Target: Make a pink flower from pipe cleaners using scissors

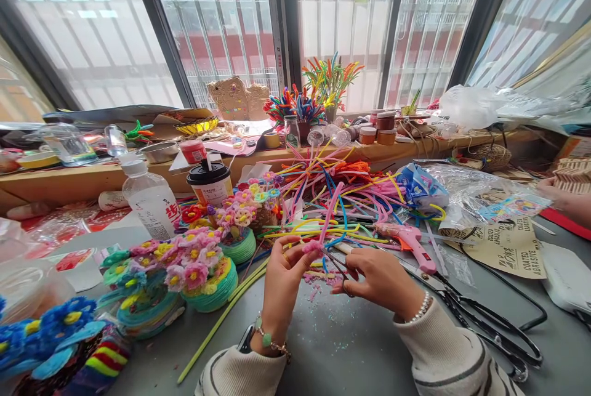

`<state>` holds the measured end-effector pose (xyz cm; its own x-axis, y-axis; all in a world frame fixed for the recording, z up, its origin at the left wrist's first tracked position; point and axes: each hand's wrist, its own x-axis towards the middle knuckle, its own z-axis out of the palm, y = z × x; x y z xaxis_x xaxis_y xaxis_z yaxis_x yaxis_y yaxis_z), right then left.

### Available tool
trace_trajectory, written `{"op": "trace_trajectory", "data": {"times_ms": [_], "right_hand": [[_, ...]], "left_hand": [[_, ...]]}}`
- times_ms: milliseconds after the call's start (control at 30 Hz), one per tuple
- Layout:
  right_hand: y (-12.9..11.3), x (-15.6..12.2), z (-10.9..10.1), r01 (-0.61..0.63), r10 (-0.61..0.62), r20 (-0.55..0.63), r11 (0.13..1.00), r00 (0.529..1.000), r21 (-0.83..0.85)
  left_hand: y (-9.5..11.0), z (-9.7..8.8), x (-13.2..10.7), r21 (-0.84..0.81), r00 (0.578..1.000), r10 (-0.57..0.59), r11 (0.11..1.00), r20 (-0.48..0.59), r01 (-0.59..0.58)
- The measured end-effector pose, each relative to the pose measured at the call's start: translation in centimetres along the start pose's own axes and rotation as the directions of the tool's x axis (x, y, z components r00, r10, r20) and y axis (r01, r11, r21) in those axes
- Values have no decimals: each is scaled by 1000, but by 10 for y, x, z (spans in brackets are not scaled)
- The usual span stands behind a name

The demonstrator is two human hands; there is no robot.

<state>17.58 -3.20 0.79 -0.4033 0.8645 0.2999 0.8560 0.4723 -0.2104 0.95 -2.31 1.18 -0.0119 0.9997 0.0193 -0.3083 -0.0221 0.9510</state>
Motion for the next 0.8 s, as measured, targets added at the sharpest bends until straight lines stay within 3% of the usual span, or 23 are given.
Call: {"op": "trace_trajectory", "data": {"times_ms": [567,800], "right_hand": [[4,3,7,90,-94,37,991,995,98],[5,3,8,6,-6,7,999,1000,42]], "left_hand": [[-2,-1,0,44,998,49,998,-28,-48],[-1,1,0,34,998,45,998,-39,-43]]}}
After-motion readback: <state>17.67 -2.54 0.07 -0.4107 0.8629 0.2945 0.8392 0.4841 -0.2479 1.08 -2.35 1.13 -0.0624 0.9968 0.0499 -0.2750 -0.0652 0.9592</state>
